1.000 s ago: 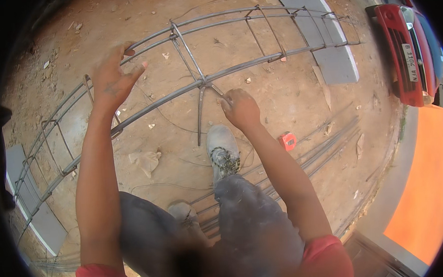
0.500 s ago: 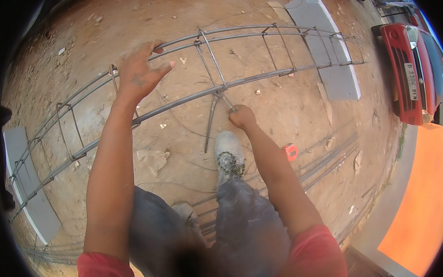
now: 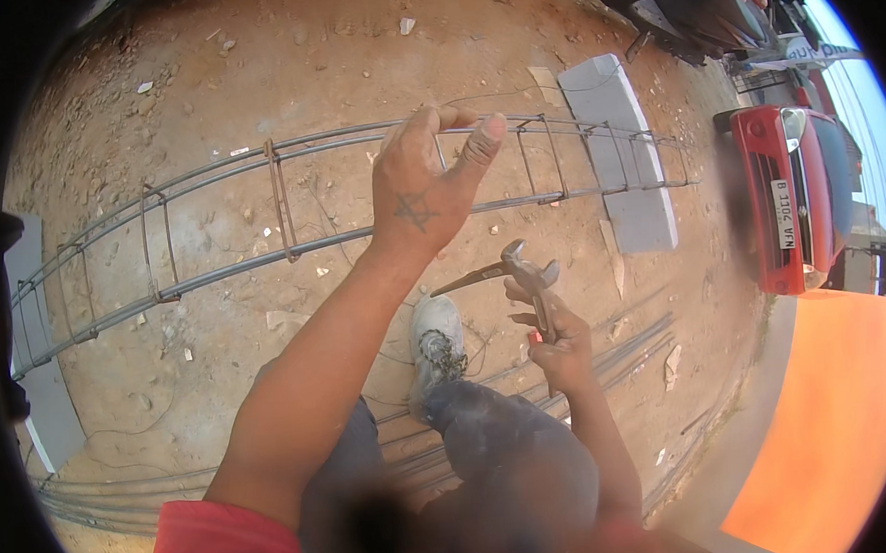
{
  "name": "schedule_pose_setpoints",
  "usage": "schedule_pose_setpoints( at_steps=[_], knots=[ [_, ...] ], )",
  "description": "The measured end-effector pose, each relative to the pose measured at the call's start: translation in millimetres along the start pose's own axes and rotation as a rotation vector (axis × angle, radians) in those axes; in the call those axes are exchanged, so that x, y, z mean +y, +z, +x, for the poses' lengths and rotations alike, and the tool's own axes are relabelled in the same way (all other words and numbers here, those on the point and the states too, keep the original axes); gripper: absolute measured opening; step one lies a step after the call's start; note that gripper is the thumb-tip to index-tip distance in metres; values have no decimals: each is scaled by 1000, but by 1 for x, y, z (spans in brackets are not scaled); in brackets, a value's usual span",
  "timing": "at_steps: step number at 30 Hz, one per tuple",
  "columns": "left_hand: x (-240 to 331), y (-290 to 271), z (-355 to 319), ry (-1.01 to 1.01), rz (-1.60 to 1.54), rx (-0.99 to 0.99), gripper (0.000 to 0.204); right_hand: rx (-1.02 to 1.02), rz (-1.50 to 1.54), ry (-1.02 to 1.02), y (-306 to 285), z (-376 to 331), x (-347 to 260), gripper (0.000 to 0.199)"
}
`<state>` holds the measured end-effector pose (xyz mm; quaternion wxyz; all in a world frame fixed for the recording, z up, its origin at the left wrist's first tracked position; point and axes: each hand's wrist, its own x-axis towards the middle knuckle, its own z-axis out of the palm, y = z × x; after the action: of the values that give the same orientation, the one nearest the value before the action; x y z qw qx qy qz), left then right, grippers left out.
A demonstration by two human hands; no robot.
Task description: The person assembles a rebar cage by tying intersecting steel bars with wire. They wrap wire around each intersection by hand and then use pliers to twist and secure the wire, repeating this process along the length of the cage.
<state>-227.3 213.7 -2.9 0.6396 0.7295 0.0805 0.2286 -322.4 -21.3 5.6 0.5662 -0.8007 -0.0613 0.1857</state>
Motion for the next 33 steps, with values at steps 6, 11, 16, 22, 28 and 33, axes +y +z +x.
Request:
schedule_pose_setpoints(
  at_steps=[6, 11, 16, 22, 28, 33],
  knots=[
    [75, 42, -62, -99, -890, -421, 86, 129, -357, 32, -33, 10, -100, 50],
    [80, 64, -49, -258, -863, -294, 54, 119, -491, 8, -31, 53, -103, 45],
    [38, 83, -24, -215, -790, -116, 52, -253, -681, -34, -52, 130, -111, 34],
    [11, 101, 22, -177, -507, 55, 62, -575, -795, 77, -77, 229, -138, 11],
    [10, 115, 28, -336, -131, 237, 39, -748, -992, -427, -101, 312, -188, 29],
    [30, 126, 18, -648, 39, 366, 23, -820, -1245, -692, -77, 397, -186, 33]
  ],
)
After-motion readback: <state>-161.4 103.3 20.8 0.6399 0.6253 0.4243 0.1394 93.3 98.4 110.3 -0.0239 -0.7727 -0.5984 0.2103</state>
